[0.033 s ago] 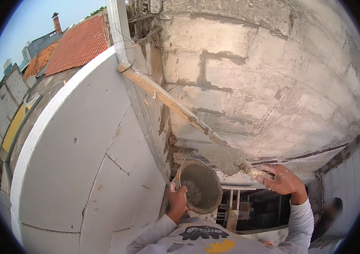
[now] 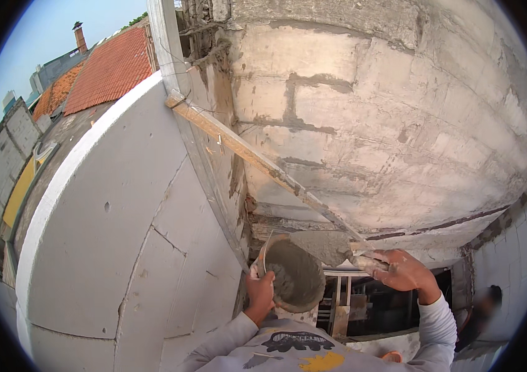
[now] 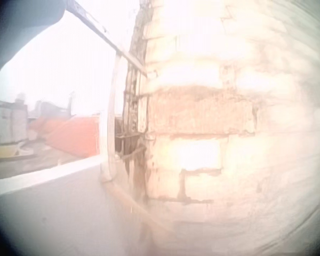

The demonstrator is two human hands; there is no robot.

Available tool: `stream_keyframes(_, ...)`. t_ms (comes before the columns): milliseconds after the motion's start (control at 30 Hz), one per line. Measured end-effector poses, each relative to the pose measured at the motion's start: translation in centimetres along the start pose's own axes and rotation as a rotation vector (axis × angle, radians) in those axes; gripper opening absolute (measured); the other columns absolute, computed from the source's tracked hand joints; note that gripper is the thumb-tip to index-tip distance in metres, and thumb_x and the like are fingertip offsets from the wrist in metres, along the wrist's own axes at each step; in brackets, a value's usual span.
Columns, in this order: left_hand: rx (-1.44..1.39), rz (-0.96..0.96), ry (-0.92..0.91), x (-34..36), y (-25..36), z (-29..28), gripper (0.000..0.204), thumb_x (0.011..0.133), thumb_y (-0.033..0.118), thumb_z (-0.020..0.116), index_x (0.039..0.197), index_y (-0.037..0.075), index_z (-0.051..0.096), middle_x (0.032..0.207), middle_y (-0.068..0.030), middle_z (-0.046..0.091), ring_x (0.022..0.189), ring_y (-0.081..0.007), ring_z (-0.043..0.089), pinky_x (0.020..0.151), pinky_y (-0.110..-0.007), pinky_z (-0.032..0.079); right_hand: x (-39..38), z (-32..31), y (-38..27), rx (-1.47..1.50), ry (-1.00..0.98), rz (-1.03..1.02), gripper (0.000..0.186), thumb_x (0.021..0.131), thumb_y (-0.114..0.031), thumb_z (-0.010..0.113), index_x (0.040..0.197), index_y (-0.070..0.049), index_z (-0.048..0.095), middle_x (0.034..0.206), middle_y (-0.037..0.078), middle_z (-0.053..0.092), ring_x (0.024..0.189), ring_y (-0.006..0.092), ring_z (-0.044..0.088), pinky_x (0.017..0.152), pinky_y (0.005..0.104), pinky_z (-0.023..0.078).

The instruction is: The person scoops cement from a bucket and applies it to a wall using a trowel. They repeatedly smooth the surface and refill the trowel from the bucket while standing on a wooden plank.

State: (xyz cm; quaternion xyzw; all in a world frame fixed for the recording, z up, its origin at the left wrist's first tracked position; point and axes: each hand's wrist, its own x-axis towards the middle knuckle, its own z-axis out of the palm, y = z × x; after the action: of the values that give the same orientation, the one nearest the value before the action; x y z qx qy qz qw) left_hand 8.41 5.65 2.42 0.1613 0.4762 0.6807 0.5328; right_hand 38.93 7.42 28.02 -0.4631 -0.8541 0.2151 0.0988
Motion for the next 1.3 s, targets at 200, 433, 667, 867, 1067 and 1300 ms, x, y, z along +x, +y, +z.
stream_keyframes(200,0.205,-0.036,-0.285,-3.7,-0.3,4.1,0.025,0.087,-0.005,0.059,0.111,0.002,0.057,0.085,0.002,0.058,0.065,-0.0038,0.05,0.056,-0.023,0.039,0.7,14.3,2.4,-0.42,-0.021,0.045,0.036,0.092,-0.026,0.067,0.119,-0.002,0.067,0.112,0.017,0.067,0.093,0.0331,0.071,0.078,0.046,0.057)
stream_keyframes(433,0.178,0.099,-0.238,-5.5,0.4,6.1,0.023,0.088,-0.006,0.058,0.109,0.001,0.058,0.091,-0.0003,0.061,0.072,-0.0048,0.054,0.061,-0.024,0.044,-3.1,13.6,2.9,-0.649,-0.195,-0.201,0.047,0.089,-0.019,0.064,0.136,-0.016,0.063,0.115,0.007,0.063,0.088,0.0284,0.069,0.071,0.0414,0.057)
stream_keyframes(667,0.212,0.183,-0.198,-6.3,0.3,6.8,0.023,0.087,-0.007,0.057,0.109,-0.001,0.059,0.098,-0.0028,0.064,0.078,-0.0076,0.057,0.068,-0.024,0.048,-1.0,15.7,5.2,-0.714,-0.063,-0.231,0.05,0.091,-0.02,0.063,0.14,-0.014,0.061,0.114,0.008,0.064,0.088,0.0266,0.069,0.068,0.0384,0.058)
stream_keyframes(867,0.316,0.205,-0.194,-7.0,0.0,6.4,0.014,0.084,-0.005,0.06,0.097,-0.001,0.057,0.09,-0.0037,0.06,0.08,-0.0106,0.054,0.073,-0.03,0.048,0.0,14.7,6.3,-0.687,-0.059,-0.084,0.038,0.093,-0.021,0.06,0.128,-0.009,0.066,0.107,0.013,0.067,0.075,0.029,0.072,0.059,0.0394,0.056)
stream_keyframes(1067,0.512,0.32,-0.309,-5.3,-0.2,5.4,0.014,0.081,-0.002,0.065,0.086,-0.001,0.052,0.085,-0.0023,0.054,0.078,-0.012,0.047,0.073,-0.03,0.044,2.1,15.5,9.9,-0.395,-0.263,0.027,0.05,0.087,-0.037,0.076,0.122,-0.003,0.069,0.099,0.02,0.073,0.078,0.0345,0.073,0.068,0.043,0.059)
stream_keyframes(1300,0.472,0.249,-0.392,-3.3,1.5,5.4,0.017,0.08,-0.003,0.065,0.085,0.002,0.05,0.084,0.0015,0.048,0.08,-0.0084,0.043,0.072,-0.026,0.041,1.5,17.3,11.5,0.445,-0.483,0.437,0.067,0.088,-0.044,0.08,0.135,0.001,0.065,0.085,0.012,0.069,0.074,0.0219,0.067,0.067,0.0373,0.055)
